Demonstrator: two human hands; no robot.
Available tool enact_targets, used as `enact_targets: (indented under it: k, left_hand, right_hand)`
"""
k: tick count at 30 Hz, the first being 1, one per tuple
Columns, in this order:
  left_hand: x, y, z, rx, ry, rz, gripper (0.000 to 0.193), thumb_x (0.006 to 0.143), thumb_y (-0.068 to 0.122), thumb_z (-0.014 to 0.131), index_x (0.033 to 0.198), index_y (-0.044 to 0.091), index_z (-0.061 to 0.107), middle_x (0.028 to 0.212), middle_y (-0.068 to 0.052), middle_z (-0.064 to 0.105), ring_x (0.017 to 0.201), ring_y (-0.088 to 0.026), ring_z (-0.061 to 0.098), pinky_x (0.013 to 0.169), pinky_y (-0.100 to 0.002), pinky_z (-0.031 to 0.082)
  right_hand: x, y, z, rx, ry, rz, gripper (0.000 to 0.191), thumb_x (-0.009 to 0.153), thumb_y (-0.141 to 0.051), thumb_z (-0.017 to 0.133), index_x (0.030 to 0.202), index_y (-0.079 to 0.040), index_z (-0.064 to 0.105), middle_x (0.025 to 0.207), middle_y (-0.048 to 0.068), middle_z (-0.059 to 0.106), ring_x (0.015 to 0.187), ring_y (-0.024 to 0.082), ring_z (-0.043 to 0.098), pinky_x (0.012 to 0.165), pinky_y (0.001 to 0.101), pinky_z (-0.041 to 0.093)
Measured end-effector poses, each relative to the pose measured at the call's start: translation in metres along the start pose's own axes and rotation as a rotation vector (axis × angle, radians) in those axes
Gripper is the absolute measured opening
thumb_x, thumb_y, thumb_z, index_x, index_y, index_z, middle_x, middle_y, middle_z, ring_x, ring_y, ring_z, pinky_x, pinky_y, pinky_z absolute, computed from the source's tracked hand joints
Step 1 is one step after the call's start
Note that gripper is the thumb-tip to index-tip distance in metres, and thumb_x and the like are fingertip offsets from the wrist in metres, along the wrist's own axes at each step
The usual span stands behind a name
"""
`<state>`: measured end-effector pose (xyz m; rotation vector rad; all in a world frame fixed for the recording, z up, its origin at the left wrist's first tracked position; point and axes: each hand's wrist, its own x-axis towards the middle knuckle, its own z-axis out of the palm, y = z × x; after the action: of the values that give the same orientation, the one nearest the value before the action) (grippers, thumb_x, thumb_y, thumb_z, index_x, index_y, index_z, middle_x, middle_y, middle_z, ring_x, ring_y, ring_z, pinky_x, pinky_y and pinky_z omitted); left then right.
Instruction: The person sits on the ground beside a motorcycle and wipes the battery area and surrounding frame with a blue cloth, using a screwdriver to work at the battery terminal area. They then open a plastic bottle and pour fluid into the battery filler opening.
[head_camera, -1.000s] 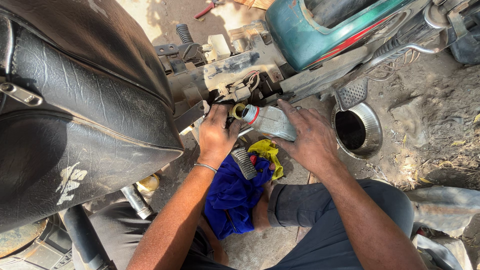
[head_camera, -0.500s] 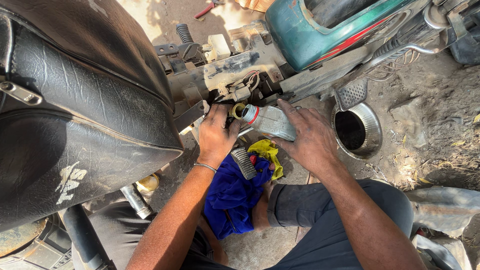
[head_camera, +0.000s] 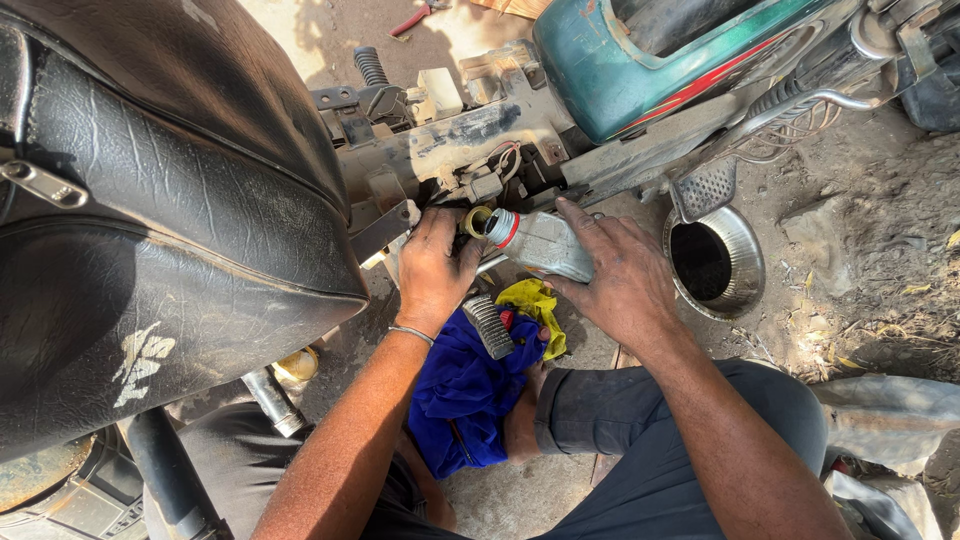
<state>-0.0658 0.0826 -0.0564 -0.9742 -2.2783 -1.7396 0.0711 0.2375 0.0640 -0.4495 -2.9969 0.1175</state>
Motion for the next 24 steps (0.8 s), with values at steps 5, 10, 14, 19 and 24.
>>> enact_targets:
  k: [5,10,14,19,24]
  left_hand:
    - [0.0002,-0.001,0.0012,-0.012,-0.004,-0.009,0.032,0.08,0.009,0.083,0.108,0.005,0.067,0.105,-0.013,0.069,0.091,-0.035,0.073,0.076,-0.042,0.059]
    - [-0.0002,-0.0024,0.0012,-0.009,0.0,0.018,0.034,0.081,0.01,0.083,0.109,0.004,0.065,0.105,-0.014,0.068,0.093,-0.036,0.072,0.077,-0.043,0.058]
    - [0.0007,-0.0018,0.0011,0.006,-0.004,0.011,0.033,0.08,0.01,0.083,0.108,0.005,0.066,0.105,-0.014,0.068,0.092,-0.037,0.072,0.076,-0.043,0.058]
    - [0.0004,-0.0007,0.0006,0.002,-0.015,-0.012,0.032,0.08,0.01,0.083,0.107,0.005,0.066,0.106,-0.013,0.068,0.092,-0.037,0.072,0.076,-0.044,0.058]
    - [0.0003,-0.0015,0.0014,0.003,-0.009,-0.003,0.033,0.079,0.009,0.083,0.106,0.006,0.066,0.106,-0.013,0.068,0.092,-0.037,0.071,0.077,-0.044,0.058]
  right_hand:
    - [-0.0002,0.0011,0.0,0.003,-0.003,-0.007,0.101,0.065,-0.04,0.093,0.152,-0.015,0.046,0.115,0.018,0.067,0.108,0.035,0.064,0.096,0.0486,0.051]
    - [0.0,0.0014,0.0006,0.0,0.004,-0.018,0.102,0.065,-0.04,0.093,0.152,-0.014,0.046,0.115,0.018,0.067,0.108,0.035,0.064,0.096,0.0485,0.051]
    - [-0.0008,0.0016,0.0001,0.01,0.006,-0.015,0.1,0.066,-0.04,0.093,0.152,-0.015,0.047,0.114,0.018,0.068,0.108,0.035,0.064,0.096,0.0488,0.051]
    - [-0.0001,0.0018,0.0016,-0.014,-0.012,0.001,0.1,0.067,-0.04,0.093,0.152,-0.016,0.046,0.115,0.019,0.067,0.109,0.036,0.064,0.095,0.0497,0.052]
    - [0.0002,0.0031,0.0037,-0.041,-0.024,0.009,0.101,0.066,-0.04,0.093,0.152,-0.016,0.046,0.115,0.02,0.067,0.11,0.036,0.063,0.095,0.0501,0.051]
